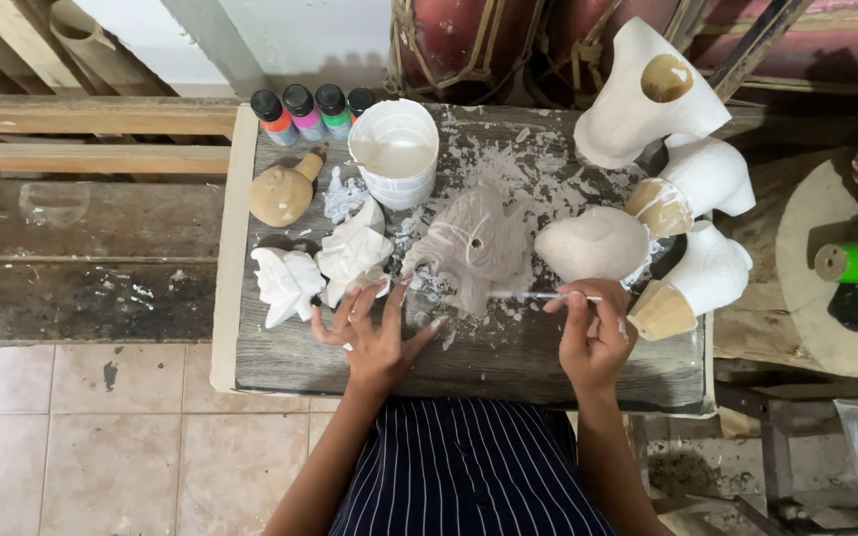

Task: Applying a liquid coating to a plaster mask using a small brush

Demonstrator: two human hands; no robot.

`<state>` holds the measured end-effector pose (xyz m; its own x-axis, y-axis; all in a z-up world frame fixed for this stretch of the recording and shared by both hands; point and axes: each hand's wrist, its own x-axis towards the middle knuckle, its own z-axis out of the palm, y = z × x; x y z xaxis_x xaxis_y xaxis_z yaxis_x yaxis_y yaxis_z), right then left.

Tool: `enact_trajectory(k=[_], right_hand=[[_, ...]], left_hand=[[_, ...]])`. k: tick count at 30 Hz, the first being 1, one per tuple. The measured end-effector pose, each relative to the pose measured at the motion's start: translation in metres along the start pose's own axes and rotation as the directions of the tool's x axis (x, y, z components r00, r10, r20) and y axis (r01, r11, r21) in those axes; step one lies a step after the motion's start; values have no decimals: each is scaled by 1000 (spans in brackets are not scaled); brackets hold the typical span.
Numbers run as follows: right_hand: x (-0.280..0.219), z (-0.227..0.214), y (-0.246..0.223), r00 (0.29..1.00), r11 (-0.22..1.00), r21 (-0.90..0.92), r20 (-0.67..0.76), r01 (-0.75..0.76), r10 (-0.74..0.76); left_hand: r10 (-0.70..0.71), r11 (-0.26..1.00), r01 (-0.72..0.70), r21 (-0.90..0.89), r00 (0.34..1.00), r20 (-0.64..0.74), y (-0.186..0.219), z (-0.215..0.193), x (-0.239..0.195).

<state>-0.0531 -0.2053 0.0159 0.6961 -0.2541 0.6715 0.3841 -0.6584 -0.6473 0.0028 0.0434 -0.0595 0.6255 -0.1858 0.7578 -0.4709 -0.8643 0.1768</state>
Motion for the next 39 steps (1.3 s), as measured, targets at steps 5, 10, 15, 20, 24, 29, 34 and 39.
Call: enact_trajectory(k=[5,10,15,20,24,29,34,39], right_hand=[[1,1,-6,1000,999,32,-15,-9,10],[7,0,-14,1000,1000,3,8,-1,1],[7,1,-16,999,996,84,2,-41,41],[10,3,-17,1000,998,64,-3,-20,20],[13,5,-23,1000,998,66,22,-9,8],[7,7,-3,994,994,-49,42,98,-96],[9,14,-6,991,994,-55,96,96,-90],[24,20,-23,961,961,-153,195,228,-197]], left_hand=[[9,1000,-9,8,1000,-2,1,2,-2],[14,1000,-14,19,1000,9,4,-2,4],[9,1000,-9,22,1000,6,4,-2,5],[1,1000,-1,15,1000,13,3,-2,4],[-6,1000,6,11,1000,10,3,-2,4],[-11,1000,11,6,1000,11,1,2,-1],[-9,1000,9,7,1000,0,1,1,1],[-20,1000,20,15,1000,-16,1,2,1]])
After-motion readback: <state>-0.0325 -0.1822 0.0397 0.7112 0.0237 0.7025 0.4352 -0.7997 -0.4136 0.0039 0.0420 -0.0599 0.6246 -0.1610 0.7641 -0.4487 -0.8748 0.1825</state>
